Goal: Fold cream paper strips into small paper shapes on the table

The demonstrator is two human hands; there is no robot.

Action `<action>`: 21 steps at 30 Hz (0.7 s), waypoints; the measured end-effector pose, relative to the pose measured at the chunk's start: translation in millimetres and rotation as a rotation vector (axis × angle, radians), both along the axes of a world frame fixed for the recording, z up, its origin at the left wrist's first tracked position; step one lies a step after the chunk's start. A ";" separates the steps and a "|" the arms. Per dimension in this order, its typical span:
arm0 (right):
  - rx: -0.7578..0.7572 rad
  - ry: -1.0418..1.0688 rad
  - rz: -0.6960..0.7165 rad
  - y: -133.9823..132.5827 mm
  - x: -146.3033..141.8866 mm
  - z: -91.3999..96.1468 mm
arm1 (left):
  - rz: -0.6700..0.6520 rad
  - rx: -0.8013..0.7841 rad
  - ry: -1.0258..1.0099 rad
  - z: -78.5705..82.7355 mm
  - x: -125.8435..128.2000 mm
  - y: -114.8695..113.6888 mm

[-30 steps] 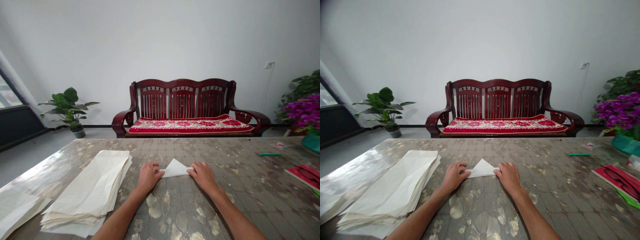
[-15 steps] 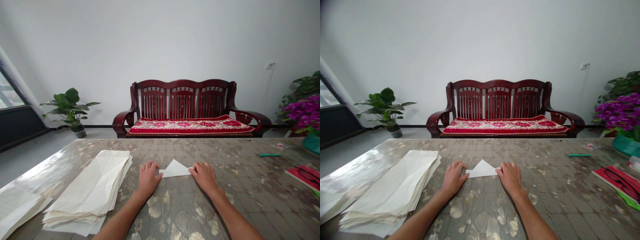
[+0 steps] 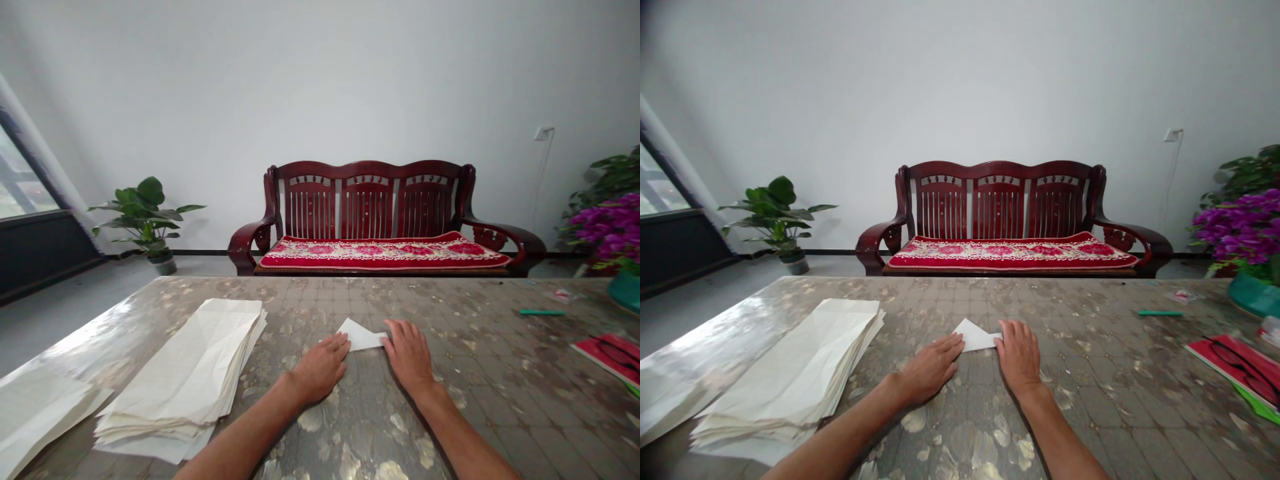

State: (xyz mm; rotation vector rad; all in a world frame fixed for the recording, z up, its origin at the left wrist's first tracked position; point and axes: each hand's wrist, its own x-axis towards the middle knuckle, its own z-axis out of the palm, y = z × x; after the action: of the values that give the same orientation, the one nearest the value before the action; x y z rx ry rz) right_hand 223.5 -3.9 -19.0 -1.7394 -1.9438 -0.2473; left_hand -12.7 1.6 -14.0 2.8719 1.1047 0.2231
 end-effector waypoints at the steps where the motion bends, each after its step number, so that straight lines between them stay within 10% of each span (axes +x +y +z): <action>1: 0.055 0.009 0.089 -3.7 -6.7 -0.8 | 0.013 0.011 -0.017 -1.9 0.6 -3.5; 7: -0.164 0.028 0.518 -23.4 -43.8 -14.0 | 0.022 0.053 -0.078 -8.2 -0.5 -13.3; 21: -0.398 -0.069 0.265 -13.4 -4.4 -9.3 | 0.104 0.009 -0.004 -2.7 -24.1 -17.5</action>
State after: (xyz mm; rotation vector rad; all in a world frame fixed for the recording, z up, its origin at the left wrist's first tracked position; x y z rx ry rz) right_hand 219.0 -17.3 -28.3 -1.6934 -2.3699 0.1896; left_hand -36.8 -15.8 -16.6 2.8234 1.2576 0.2390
